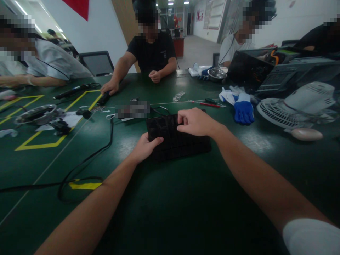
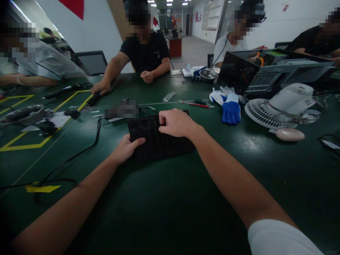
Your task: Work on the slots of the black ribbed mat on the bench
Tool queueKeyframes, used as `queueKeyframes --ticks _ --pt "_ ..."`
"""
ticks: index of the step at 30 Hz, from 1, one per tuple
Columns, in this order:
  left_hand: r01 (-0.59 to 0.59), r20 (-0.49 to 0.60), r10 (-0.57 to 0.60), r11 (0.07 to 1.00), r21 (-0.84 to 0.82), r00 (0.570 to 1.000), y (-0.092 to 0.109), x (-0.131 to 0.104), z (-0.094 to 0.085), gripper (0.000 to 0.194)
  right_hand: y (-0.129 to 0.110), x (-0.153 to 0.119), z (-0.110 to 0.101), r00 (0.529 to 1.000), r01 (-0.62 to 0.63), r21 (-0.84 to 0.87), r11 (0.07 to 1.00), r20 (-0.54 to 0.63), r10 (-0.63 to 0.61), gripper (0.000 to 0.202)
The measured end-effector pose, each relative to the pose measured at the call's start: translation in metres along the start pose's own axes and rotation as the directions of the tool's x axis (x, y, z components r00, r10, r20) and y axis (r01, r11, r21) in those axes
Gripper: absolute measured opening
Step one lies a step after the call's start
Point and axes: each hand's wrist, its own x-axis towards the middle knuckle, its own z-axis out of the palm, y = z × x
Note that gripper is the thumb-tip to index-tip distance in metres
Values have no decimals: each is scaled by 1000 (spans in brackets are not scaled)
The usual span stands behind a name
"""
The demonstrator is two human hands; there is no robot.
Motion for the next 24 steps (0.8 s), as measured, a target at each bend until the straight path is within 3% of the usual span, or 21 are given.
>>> queueKeyframes --ticks 24 --pt "2 -1 -2 1000 -29 1000 -4 1 -1 43 0 0 -2 1000 -11 32 999 20 11 10"
